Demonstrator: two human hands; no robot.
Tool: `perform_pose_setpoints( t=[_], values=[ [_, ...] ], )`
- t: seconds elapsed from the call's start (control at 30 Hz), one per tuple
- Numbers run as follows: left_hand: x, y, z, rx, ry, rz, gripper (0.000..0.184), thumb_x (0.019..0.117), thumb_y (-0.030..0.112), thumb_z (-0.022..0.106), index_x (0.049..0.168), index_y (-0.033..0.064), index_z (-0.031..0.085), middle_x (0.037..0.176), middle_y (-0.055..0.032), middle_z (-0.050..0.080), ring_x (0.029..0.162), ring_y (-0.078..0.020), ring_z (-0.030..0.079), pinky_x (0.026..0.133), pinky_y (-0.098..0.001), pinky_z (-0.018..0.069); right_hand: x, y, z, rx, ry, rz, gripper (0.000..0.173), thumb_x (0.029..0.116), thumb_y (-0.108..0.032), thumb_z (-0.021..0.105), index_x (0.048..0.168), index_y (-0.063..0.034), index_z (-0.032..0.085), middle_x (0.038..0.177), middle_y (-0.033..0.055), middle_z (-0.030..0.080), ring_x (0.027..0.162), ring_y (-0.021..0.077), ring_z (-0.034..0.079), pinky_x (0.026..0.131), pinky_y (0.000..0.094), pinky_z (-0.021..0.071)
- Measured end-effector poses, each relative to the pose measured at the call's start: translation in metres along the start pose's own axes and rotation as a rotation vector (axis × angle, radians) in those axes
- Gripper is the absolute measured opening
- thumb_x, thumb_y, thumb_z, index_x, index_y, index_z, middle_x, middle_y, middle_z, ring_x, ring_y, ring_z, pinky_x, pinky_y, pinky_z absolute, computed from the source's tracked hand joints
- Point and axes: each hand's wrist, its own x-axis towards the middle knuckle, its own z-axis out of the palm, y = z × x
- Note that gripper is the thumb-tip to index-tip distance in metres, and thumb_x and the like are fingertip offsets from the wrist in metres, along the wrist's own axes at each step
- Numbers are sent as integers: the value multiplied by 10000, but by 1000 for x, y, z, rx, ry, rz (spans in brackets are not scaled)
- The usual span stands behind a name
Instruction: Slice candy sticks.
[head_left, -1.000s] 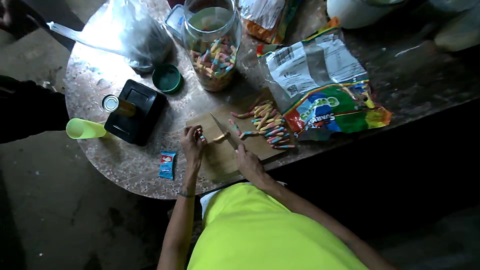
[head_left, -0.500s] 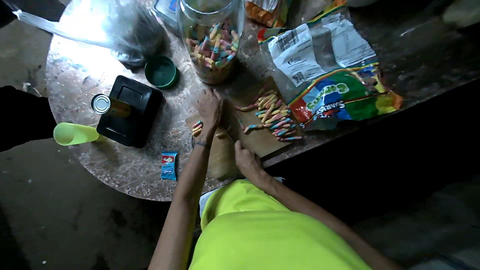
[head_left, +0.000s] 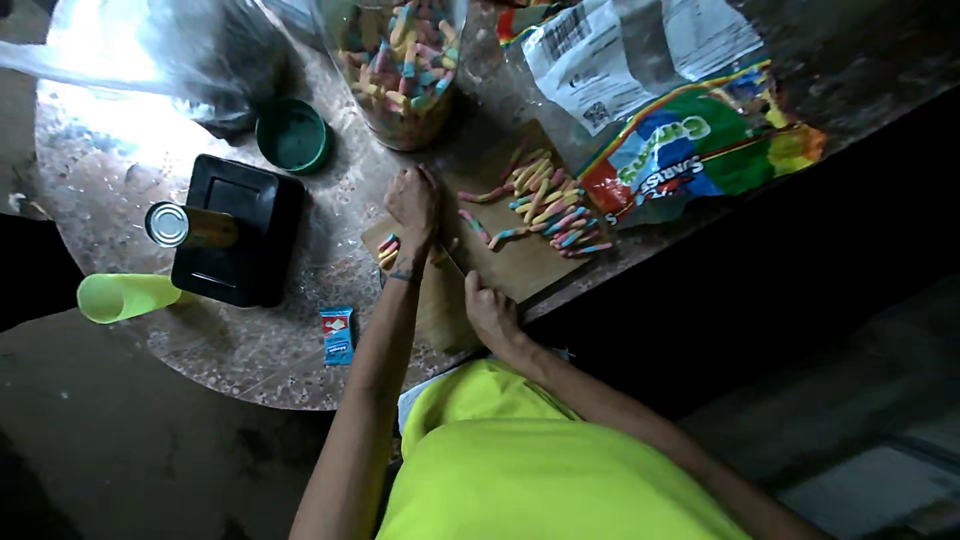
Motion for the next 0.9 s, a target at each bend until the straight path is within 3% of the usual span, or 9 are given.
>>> perform_pose_setpoints(
  t=[0.1, 0.3, 0.37, 0.47, 0.53, 0.63, 0.7, 0.83, 0.9],
  values=[
    [-1, 0, -2, 5, -18, 3, 464, 1093, 331, 352, 1160, 28, 697, 1230, -192, 689, 1194, -360, 645, 954, -575, 484, 0, 0, 5, 19, 23, 4, 379, 1088, -48, 413, 1458, 20, 459, 941, 251, 715, 967, 451, 720, 815, 529, 565],
    [-6, 3, -6, 36, 1, 31, 416, 1066, 318, 423, 1142, 15, 698, 1182, -203, 702, 1160, -371, 660, 933, -567, 498, 2, -4, -2, 68, -13, 10, 416, 1090, -52, 418, 1501, 8, 412, 1000, 261, 710, 1022, 459, 704, 870, 533, 555],
    [-8, -2, -4, 40, -12, 75, 451, 1083, 345, 390, 1181, 4, 669, 1203, -244, 673, 1184, -420, 629, 946, -604, 469, 5, -4, 0, 73, 28, -16, 423, 1080, -49, 459, 1497, 4, 408, 977, 261, 705, 984, 465, 709, 817, 535, 568],
    [-3, -1, 0, 41, -22, 83, 449, 1088, 339, 402, 1268, 4, 640, 1279, -255, 640, 1222, -424, 610, 982, -615, 463, 0, 5, -2, 83, -34, 1, 461, 1084, -59, 441, 1538, -17, 372, 1075, 285, 692, 1066, 477, 681, 886, 553, 551],
    [-2, 4, -3, 50, -21, 59, 415, 1074, 320, 433, 1236, 19, 668, 1255, -221, 669, 1199, -385, 637, 969, -577, 487, -2, 7, -3, 61, -81, 11, 451, 1092, -59, 409, 1536, 3, 359, 1112, 291, 683, 1111, 470, 668, 932, 544, 532],
    [0, 5, -22, 28, -136, 14, 426, 1068, 341, 453, 1238, 14, 666, 1256, -236, 663, 1203, -401, 632, 961, -606, 483, 8, -3, -12, 78, -112, 10, 468, 1100, -70, 404, 1559, -19, 325, 1174, 291, 663, 1166, 473, 640, 965, 557, 514],
    [2, -4, -33, -39, -140, 36, 497, 1105, 372, 359, 1230, -2, 661, 1224, -255, 677, 1176, -422, 649, 938, -622, 498, 11, -2, -12, 91, -98, 6, 483, 1095, -69, 410, 1569, -42, 322, 1187, 286, 666, 1154, 466, 651, 947, 554, 528],
    [-59, -53, -39, -234, 93, 300, 379, 1112, 266, 403, 1256, -23, 601, 1153, -258, 651, 1043, -413, 659, 885, -569, 538, -6, 6, -10, 72, -103, 15, 478, 1099, -61, 363, 1572, -9, 325, 1163, 286, 681, 1123, 453, 673, 940, 539, 533],
    [-91, -69, -25, -278, 43, 365, 326, 1079, 237, 500, 1233, -25, 618, 1106, -241, 670, 991, -397, 670, 870, -559, 541, 2, 5, -20, 118, -163, -4, 461, 1114, -90, 336, 1568, -11, 315, 1211, 289, 659, 1168, 448, 650, 975, 539, 514]
  ],
)
